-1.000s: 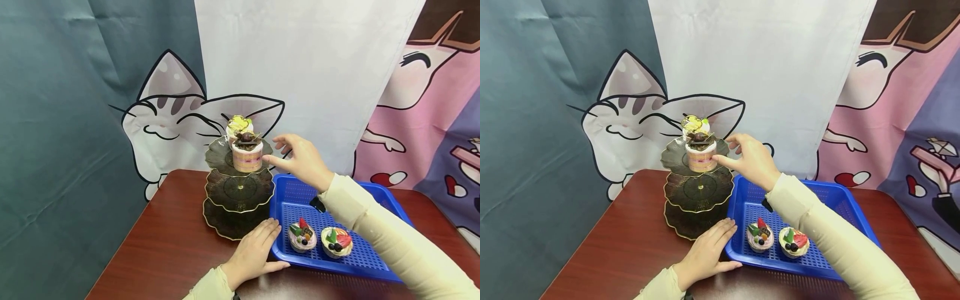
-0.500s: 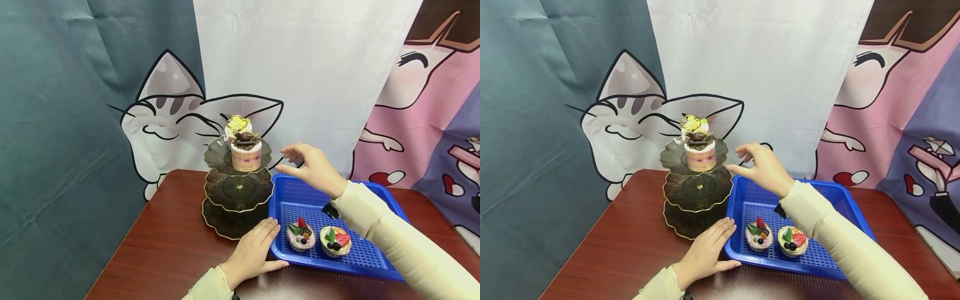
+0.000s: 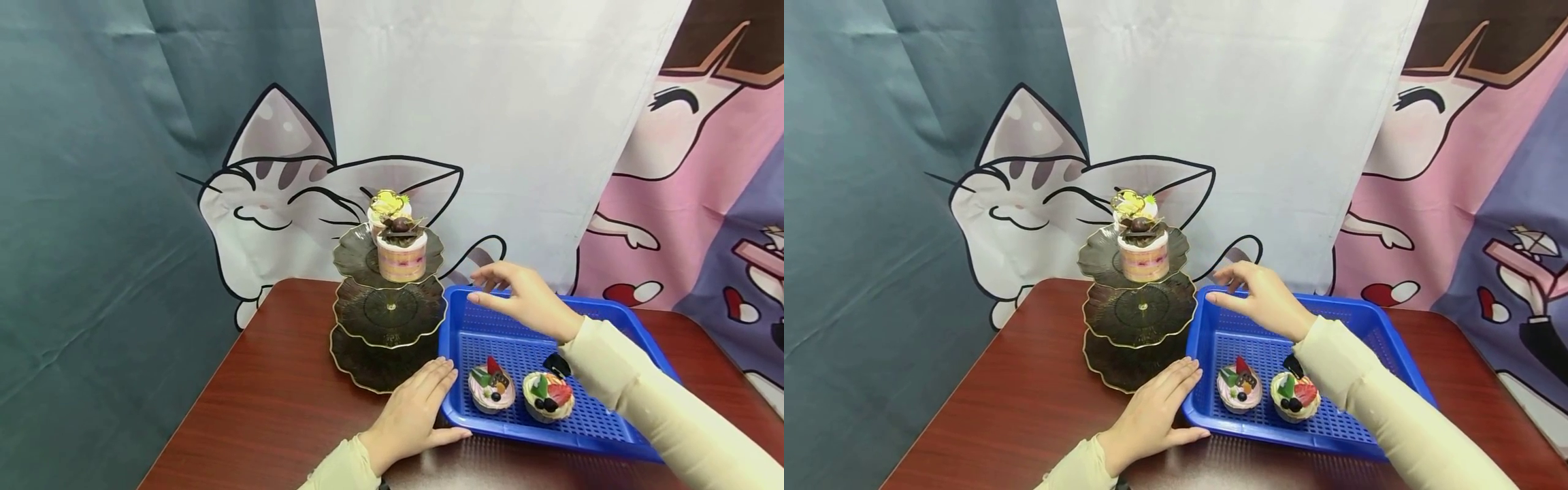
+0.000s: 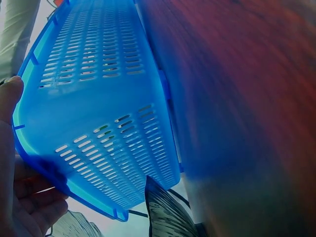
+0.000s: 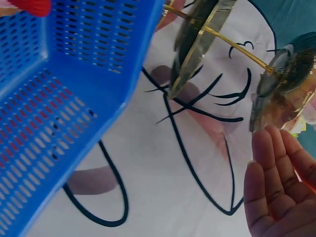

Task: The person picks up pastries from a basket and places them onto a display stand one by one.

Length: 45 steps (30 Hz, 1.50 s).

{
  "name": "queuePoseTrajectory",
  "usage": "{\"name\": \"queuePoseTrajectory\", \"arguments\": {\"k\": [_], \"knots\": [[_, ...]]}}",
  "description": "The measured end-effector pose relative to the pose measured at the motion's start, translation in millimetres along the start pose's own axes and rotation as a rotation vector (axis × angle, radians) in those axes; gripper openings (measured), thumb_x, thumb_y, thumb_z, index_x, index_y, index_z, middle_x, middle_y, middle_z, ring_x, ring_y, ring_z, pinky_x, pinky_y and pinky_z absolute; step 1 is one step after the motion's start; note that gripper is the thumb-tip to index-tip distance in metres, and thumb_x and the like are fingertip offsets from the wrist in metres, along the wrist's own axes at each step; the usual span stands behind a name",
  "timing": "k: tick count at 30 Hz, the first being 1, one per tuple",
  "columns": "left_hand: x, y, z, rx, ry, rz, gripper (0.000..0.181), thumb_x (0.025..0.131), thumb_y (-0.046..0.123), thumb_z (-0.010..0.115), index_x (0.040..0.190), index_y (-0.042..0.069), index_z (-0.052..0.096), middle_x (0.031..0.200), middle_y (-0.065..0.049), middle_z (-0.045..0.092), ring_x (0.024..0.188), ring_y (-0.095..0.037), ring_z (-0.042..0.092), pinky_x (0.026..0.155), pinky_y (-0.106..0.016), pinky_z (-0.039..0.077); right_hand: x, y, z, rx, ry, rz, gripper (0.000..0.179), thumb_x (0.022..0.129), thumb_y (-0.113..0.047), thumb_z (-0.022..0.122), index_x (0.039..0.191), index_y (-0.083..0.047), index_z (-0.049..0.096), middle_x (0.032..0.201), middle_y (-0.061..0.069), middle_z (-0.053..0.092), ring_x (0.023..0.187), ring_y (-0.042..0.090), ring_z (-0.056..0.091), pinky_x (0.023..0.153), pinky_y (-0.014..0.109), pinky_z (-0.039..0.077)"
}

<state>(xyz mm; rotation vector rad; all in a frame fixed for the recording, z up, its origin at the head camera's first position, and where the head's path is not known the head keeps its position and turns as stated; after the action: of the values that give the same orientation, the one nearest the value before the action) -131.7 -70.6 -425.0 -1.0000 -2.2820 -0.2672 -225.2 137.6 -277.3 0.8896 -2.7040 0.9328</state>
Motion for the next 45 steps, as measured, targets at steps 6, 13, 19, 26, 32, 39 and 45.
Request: {"name": "queuePoseTrajectory", "arguments": {"k": [6, 13, 19, 26, 32, 39, 45], "knots": [[0.3, 1.2, -0.8, -0.007, -0.017, -0.011, 0.081, 0.075, 0.067, 0.067, 0.129, 0.006, 0.058, 0.135, -0.007, 0.058, 0.131, -0.019, 0.051, 0.113, -0.028, 0.038, -12.7, 11.3, 5.0, -0.004, -0.046, -0.013, 0.035, 0.089, -0.032, 0.068, 0.118, -0.013, 0.063, 0.103, -0.003, 0.068, 0.092, 0.014, 0.062, 0.082, 0.033, 0.052], [0.1, 0.2, -0.5, -0.006, -0.002, -0.004, 0.082, 0.074, 0.067, 0.067, 0.127, 0.006, 0.059, 0.134, -0.008, 0.059, 0.13, -0.02, 0.052, 0.112, -0.028, 0.04, -25.1, 22.7, 8.6, 0.005, -0.106, -0.012, 0.035, 0.089, -0.032, 0.068, 0.118, -0.014, 0.064, 0.106, -0.003, 0.069, 0.093, 0.015, 0.063, 0.081, 0.031, 0.054], [-0.4, -0.5, -0.6, -0.002, -0.006, -0.006, 0.082, 0.074, 0.067, 0.068, 0.127, 0.006, 0.059, 0.134, -0.008, 0.059, 0.13, -0.019, 0.052, 0.112, -0.028, 0.04, -32.2, 33.0, 14.5, -0.005, -0.125, 0.003, 0.038, 0.088, -0.035, 0.068, 0.118, -0.015, 0.063, 0.107, -0.003, 0.068, 0.094, 0.016, 0.063, 0.078, 0.03, 0.054], [-1.2, -0.3, 1.0, 0.0, 0.013, 0.006, 0.081, 0.073, 0.067, 0.068, 0.126, 0.006, 0.059, 0.133, -0.008, 0.059, 0.129, -0.019, 0.053, 0.112, -0.028, 0.04, -39.8, 46.3, 22.4, -0.014, -0.138, -0.016, 0.035, 0.085, -0.036, 0.071, 0.114, -0.017, 0.064, 0.106, -0.007, 0.068, 0.092, 0.009, 0.063, 0.077, 0.026, 0.055], [-1.1, -0.9, 1.1, -0.002, 0.029, 0.006, 0.081, 0.072, 0.066, 0.07, 0.125, 0.005, 0.06, 0.132, -0.008, 0.06, 0.129, -0.02, 0.053, 0.112, -0.028, 0.04, -46.5, 56.9, 29.0, -0.037, -0.182, -0.061, 0.036, 0.085, -0.038, 0.071, 0.113, -0.016, 0.065, 0.106, -0.005, 0.067, 0.092, 0.009, 0.062, 0.075, 0.025, 0.055], [-1.2, -0.8, 0.8, 0.002, 0.009, -0.001, 0.081, 0.073, 0.067, 0.068, 0.128, 0.007, 0.059, 0.133, -0.007, 0.059, 0.129, -0.019, 0.052, 0.112, -0.028, 0.039, -53.8, 66.0, 36.3, -0.075, -0.204, -0.075, 0.038, 0.08, -0.037, 0.076, 0.11, -0.015, 0.065, 0.104, -0.006, 0.067, 0.091, 0.014, 0.063, 0.077, 0.027, 0.055], [-0.7, -0.7, 0.3, 0.004, 0.004, 0.0, 0.081, 0.073, 0.066, 0.069, 0.128, 0.007, 0.059, 0.133, -0.007, 0.059, 0.13, -0.019, 0.052, 0.113, -0.027, 0.039, -59.3, 73.4, 43.6, -0.101, -0.221, -0.093, 0.039, 0.08, -0.037, 0.076, 0.109, -0.015, 0.065, 0.104, -0.007, 0.066, 0.092, 0.012, 0.062, 0.077, 0.029, 0.055]]}}
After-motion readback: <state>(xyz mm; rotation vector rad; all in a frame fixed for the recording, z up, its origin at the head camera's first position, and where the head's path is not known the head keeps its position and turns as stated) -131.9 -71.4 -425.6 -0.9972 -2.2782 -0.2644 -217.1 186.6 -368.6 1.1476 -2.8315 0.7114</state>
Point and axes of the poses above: each hand's wrist, its own x-axis towards the middle knuckle, its own z-axis out of the palm, y = z × x, the point moved 1 cm from there along x, towards the middle knuckle
